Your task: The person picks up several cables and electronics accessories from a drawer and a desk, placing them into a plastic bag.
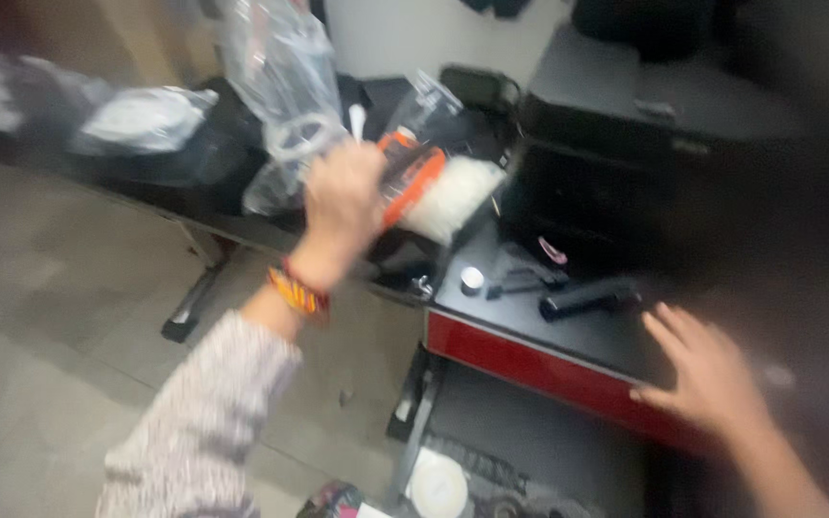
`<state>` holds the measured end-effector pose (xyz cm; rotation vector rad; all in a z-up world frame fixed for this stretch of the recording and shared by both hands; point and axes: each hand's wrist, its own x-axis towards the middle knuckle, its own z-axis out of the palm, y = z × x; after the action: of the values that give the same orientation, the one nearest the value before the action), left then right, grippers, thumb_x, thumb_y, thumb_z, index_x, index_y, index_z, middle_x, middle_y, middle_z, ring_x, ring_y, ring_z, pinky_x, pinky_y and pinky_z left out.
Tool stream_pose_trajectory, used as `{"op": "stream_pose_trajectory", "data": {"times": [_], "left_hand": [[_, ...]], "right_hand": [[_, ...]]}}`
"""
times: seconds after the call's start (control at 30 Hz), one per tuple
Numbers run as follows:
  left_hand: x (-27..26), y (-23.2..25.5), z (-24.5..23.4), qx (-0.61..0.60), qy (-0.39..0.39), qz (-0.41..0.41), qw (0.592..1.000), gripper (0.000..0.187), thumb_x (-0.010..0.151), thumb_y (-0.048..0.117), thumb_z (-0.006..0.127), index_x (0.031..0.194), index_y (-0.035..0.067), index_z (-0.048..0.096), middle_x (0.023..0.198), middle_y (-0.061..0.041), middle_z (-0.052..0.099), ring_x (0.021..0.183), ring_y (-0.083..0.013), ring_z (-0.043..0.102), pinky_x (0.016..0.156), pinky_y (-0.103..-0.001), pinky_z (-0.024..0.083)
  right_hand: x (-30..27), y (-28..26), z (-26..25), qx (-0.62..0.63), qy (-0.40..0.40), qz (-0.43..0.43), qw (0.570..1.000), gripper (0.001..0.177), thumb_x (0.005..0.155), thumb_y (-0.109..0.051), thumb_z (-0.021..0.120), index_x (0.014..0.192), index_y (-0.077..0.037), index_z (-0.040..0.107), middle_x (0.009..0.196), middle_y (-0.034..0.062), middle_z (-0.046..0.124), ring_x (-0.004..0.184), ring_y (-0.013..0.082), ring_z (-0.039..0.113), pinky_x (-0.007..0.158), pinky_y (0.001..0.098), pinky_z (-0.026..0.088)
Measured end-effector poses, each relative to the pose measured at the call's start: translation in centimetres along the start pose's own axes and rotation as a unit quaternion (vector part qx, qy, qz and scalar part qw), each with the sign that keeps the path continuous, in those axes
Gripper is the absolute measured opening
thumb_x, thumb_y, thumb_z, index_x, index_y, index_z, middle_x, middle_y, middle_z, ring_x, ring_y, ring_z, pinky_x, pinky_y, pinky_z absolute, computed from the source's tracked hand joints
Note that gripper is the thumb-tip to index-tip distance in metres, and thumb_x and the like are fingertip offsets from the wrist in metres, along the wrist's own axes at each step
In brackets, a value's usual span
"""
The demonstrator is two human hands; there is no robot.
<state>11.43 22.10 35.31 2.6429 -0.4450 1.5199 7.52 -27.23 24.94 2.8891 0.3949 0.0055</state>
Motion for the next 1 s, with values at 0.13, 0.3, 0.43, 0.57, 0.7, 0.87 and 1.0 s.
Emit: {"op": "stream_pose_trajectory", "data": {"times": [0.13, 0.3, 0.43, 0.57, 0.7, 0.87, 1.0], "left_hand": [[1.2, -3.7, 5.7, 0.045, 0.023, 0.022, 0.999, 0.022, 0.092, 0.006, 0.068, 0.113, 0.008, 0.060, 0.112, -0.012, 0.059, 0.105, -0.0325, 0.057, 0.089, -0.046, 0.048], [-0.5, -4.0, 10.3, -0.018, -0.040, 0.068, 0.997, 0.057, 0.080, 0.031, 0.074, 0.129, 0.003, 0.063, 0.123, -0.019, 0.062, 0.113, -0.0381, 0.058, 0.091, -0.059, 0.043], [-1.9, -2.8, 7.8, -0.058, -0.094, 0.142, 0.984, 0.025, 0.089, 0.021, 0.079, 0.111, 0.011, 0.070, 0.118, -0.020, 0.064, 0.111, -0.0414, 0.056, 0.085, -0.063, 0.044], [-5.2, 3.0, 4.8, -0.248, -0.066, 0.034, 0.966, 0.015, 0.100, 0.008, 0.073, 0.113, 0.002, 0.067, 0.110, -0.019, 0.063, 0.108, -0.0396, 0.059, 0.094, -0.055, 0.050], [-11.9, 11.7, 2.6, -0.290, -0.117, 0.068, 0.947, 0.010, 0.083, 0.004, 0.071, 0.086, 0.008, 0.062, 0.086, -0.011, 0.062, 0.091, -0.0319, 0.064, 0.097, -0.054, 0.046], [-19.7, 18.4, 3.7, -0.316, -0.184, 0.095, 0.926, 0.015, 0.081, 0.009, 0.077, 0.084, 0.008, 0.062, 0.083, -0.008, 0.058, 0.086, -0.0275, 0.063, 0.104, -0.050, 0.051], [-25.7, 19.0, 7.2, -0.365, -0.321, -0.051, 0.873, 0.009, 0.083, 0.009, 0.074, 0.087, 0.007, 0.066, 0.088, -0.009, 0.063, 0.088, -0.0315, 0.064, 0.080, -0.044, 0.052]], "right_hand": [[0.1, -0.3, 0.8, 0.003, 0.025, 0.012, 1.000, 0.122, 0.056, -0.068, 0.085, 0.159, -0.026, 0.033, 0.166, 0.0016, 0.023, 0.154, 0.0222, 0.023, 0.125, 0.0447, 0.023], [0.4, 0.9, 1.7, 0.034, 0.081, -0.023, 0.996, 0.116, 0.056, -0.062, 0.085, 0.154, -0.020, 0.037, 0.165, 0.0061, 0.028, 0.152, 0.0266, 0.026, 0.124, 0.0458, 0.023], [0.0, 0.6, 3.3, 0.024, 0.089, -0.024, 0.995, 0.120, 0.054, -0.060, 0.086, 0.155, -0.015, 0.041, 0.167, 0.0105, 0.031, 0.153, 0.0293, 0.027, 0.124, 0.0475, 0.021], [-1.0, 0.9, 2.6, 0.097, 0.136, -0.076, 0.983, 0.113, 0.061, -0.054, 0.084, 0.156, -0.008, 0.044, 0.167, 0.0151, 0.035, 0.157, 0.0307, 0.028, 0.127, 0.0517, 0.021], [-1.1, 0.7, 2.2, 0.113, 0.142, -0.089, 0.979, 0.111, 0.063, -0.052, 0.086, 0.156, -0.006, 0.046, 0.166, 0.0173, 0.037, 0.156, 0.0325, 0.028, 0.125, 0.0537, 0.022], [-1.2, 1.2, 2.7, 0.127, 0.150, -0.092, 0.976, 0.110, 0.062, -0.048, 0.088, 0.156, -0.007, 0.048, 0.165, 0.0177, 0.039, 0.155, 0.0337, 0.030, 0.125, 0.0542, 0.023], [-1.1, 1.5, 3.1, 0.134, 0.152, -0.108, 0.973, 0.111, 0.063, -0.049, 0.088, 0.157, -0.007, 0.047, 0.166, 0.0173, 0.039, 0.156, 0.0335, 0.031, 0.125, 0.0548, 0.024]]}}
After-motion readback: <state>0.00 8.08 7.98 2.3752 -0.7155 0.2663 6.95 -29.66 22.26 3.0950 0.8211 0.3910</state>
